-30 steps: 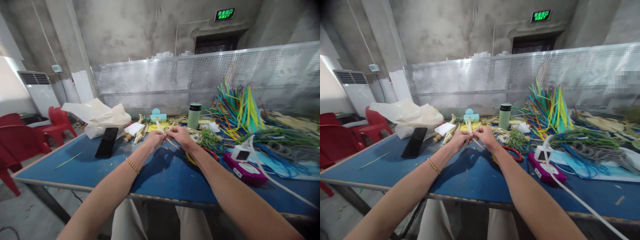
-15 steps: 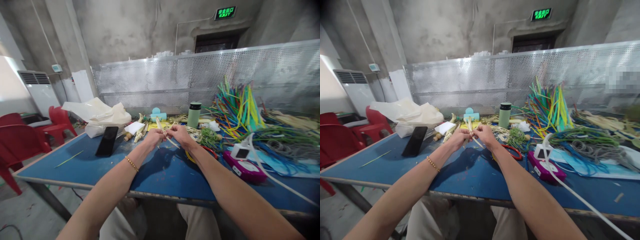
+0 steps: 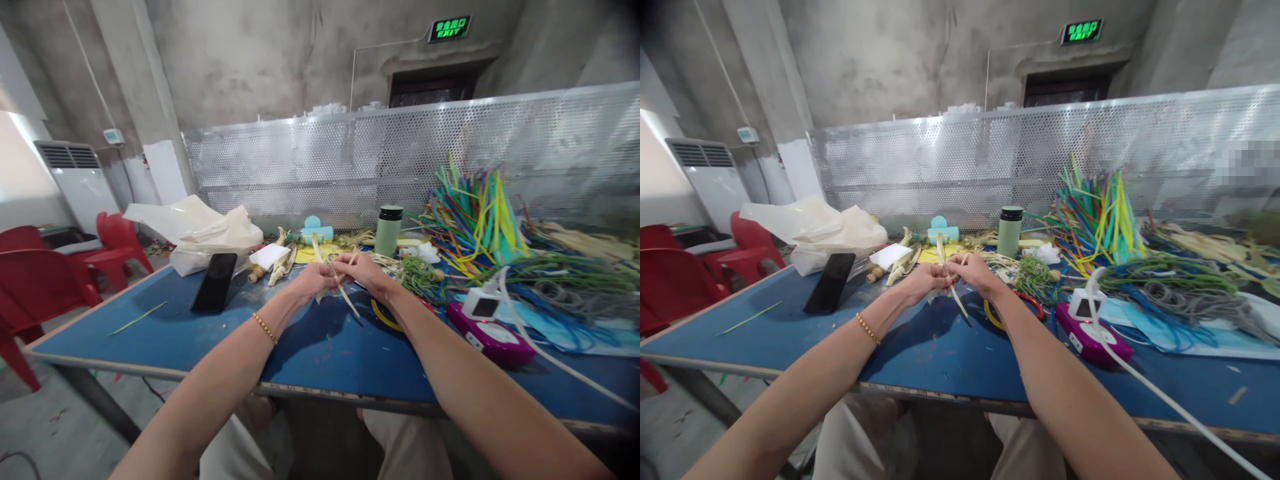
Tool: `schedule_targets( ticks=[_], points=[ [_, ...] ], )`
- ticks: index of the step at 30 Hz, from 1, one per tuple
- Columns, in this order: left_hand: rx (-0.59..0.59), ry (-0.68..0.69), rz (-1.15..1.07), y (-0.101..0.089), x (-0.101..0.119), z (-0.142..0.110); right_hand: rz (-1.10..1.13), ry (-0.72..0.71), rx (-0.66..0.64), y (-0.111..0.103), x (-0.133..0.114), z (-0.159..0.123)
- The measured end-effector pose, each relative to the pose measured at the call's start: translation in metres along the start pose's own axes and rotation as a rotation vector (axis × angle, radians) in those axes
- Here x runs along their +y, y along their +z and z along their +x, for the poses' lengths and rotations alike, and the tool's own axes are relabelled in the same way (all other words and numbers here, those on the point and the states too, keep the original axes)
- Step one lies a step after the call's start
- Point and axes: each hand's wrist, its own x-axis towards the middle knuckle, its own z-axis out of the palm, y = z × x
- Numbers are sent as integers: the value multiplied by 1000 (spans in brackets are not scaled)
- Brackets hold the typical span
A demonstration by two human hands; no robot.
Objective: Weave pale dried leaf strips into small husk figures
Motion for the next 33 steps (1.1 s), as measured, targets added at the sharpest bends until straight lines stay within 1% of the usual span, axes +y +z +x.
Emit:
schedule_targets(
  ticks=[2,4,8,11,15,17,21,26,30,33],
  points=[
    [-28,15,1,-1,-1,0,8,-16,-12,-1,-1,-1],
    [-39,2,-14,-3,0,1,-10,-33,20,-1,-2,-1],
    [-4,-67,-107,-7,3,1,-12,-38,104,-3,-3,1],
    [10,-84,-132,-9,5,1,-18,-64,134,-3,-3,2],
    [94,-32,-130,-9,4,2,-9,-58,117,-3,-6,0],
    [115,-22,-137,-9,3,2,-30,-48,98,-4,-9,-2],
    [116,-20,-164,-10,4,3,-53,-53,90,-5,-12,-3],
    [98,-41,-177,-12,6,2,76,-50,66,-2,-9,-1],
    [82,-47,-191,-10,8,0,125,-75,92,1,-8,-2],
    [98,-32,-179,-7,8,-1,118,-70,116,2,-8,-3]
  ],
)
